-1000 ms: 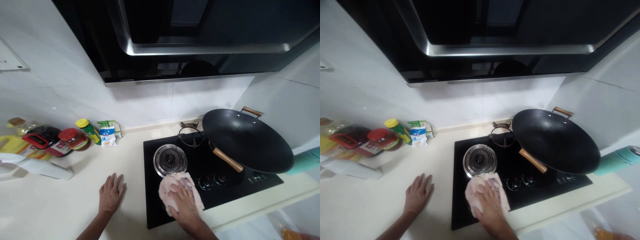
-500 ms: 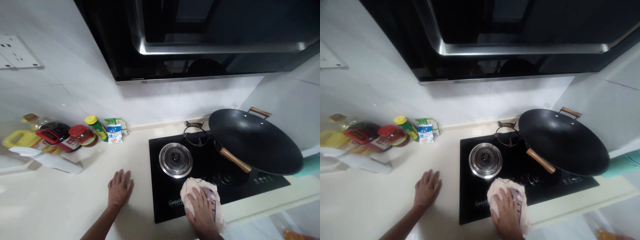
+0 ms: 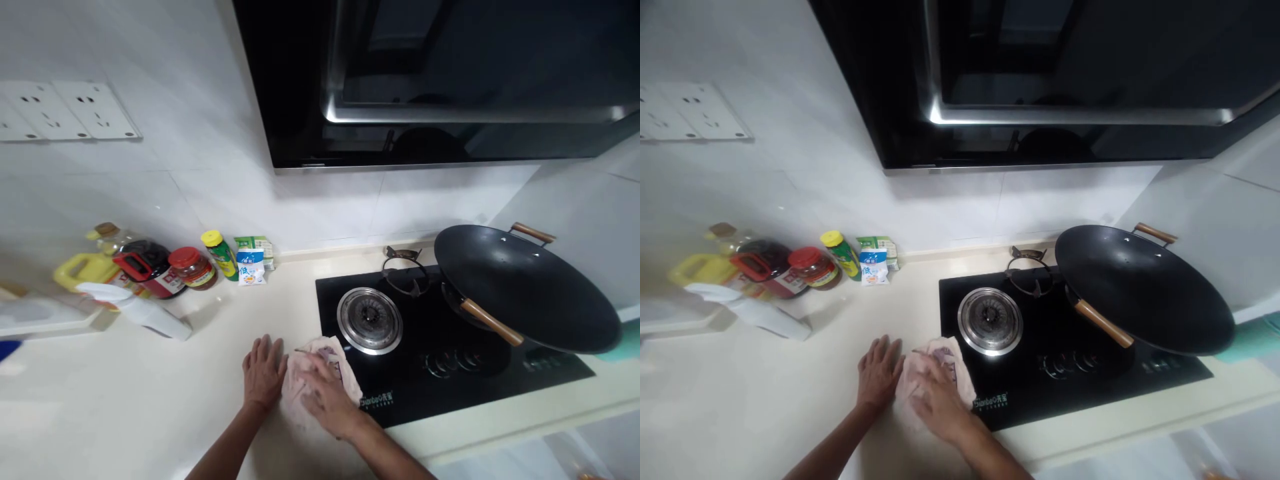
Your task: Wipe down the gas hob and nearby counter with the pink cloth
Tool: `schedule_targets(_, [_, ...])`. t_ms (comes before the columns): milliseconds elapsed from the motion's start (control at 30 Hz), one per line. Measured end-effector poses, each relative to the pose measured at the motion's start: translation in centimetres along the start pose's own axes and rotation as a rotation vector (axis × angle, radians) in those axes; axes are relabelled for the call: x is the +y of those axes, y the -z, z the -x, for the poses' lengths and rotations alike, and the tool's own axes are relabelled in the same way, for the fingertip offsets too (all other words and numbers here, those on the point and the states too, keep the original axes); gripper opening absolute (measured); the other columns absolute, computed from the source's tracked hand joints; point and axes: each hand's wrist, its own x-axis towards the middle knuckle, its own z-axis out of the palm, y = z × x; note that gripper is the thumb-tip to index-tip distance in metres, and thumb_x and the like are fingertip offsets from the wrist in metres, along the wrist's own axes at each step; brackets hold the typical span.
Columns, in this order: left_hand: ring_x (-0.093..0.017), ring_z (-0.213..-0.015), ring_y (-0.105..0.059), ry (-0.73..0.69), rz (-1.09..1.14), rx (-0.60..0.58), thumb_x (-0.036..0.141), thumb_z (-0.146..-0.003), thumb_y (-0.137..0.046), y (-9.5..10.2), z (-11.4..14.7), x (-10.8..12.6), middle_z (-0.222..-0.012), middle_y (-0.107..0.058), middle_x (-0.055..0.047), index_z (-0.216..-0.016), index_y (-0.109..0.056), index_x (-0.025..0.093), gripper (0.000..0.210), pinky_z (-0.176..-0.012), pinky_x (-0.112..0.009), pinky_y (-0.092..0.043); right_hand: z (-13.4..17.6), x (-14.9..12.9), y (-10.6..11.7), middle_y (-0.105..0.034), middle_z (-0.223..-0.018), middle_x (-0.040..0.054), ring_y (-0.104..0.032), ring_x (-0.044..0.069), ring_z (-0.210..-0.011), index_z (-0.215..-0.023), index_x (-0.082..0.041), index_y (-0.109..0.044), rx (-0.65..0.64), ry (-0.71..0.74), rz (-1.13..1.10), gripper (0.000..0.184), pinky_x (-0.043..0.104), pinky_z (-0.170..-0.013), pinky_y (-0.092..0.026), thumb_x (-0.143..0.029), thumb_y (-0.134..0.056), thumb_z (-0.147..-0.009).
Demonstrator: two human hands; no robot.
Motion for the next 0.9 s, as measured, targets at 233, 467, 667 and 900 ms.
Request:
schedule_targets(233, [-0.032, -0.144, -0.048, -0.035, 0.051, 0.103, 0.04, -0.101, -0.038, 0.4, 0.3, 0.3, -0.154, -0.056, -0.016, -0.146, -0.057, 0.025, 0.051, -0.107, -0.052, -0.046, 5.1, 14.3, 5.8, -0.057, -0.136, 0.0307, -0.049, 0.039, -0.137, -0.121, -0.004, -0.068, 0.928, -0.362, 0.398, 0.056, 0.058, -0.113, -0.041, -0.046, -0.036, -0.102])
schedule_targets(467, [-0.033, -0.153, -0.034, -0.499, 0.051, 0.213, 0.069, -0.09, -0.051, -2.3, 5.3, 7.1, -0.167, -0.043, -0.002, -0.158, -0.036, 0.043, 0.074, -0.115, -0.053, -0.03, 7.2, 20.1, 5.3, -0.051, -0.149, 0.0306, -0.041, 0.042, -0.147, -0.137, 0.004, -0.058, 0.763, -0.542, 0.701, 0.068, 0.061, -0.116, -0.035, -0.036, -0.015, -0.102])
schedule_targets(667, [-0.038, -0.157, -0.023, -0.514, -0.003, 0.313, 0.085, -0.079, -0.052, -6.2, 4.8, 7.1, -0.168, -0.039, -0.003, -0.158, -0.034, 0.045, 0.091, -0.118, -0.059, -0.017, 7.2, 20.2, 5.0, -0.045, -0.154, 0.0345, -0.039, 0.049, -0.147, -0.146, 0.004, -0.052, 0.77, -0.591, 0.722, 0.08, 0.066, -0.11, -0.04, -0.05, -0.014, -0.101])
schedule_targets(900, [-0.043, -0.156, -0.027, -0.164, 0.169, -0.121, 0.07, -0.086, -0.055, -3.7, -5.7, 7.6, -0.172, -0.031, -0.003, -0.158, -0.036, 0.045, 0.079, -0.121, -0.067, -0.019, 6.6, 19.4, 5.3, -0.057, -0.148, 0.0227, -0.047, 0.046, -0.143, -0.156, -0.02, -0.048, 0.769, -0.677, 0.607, 0.074, 0.069, -0.106, -0.042, -0.057, -0.023, -0.097])
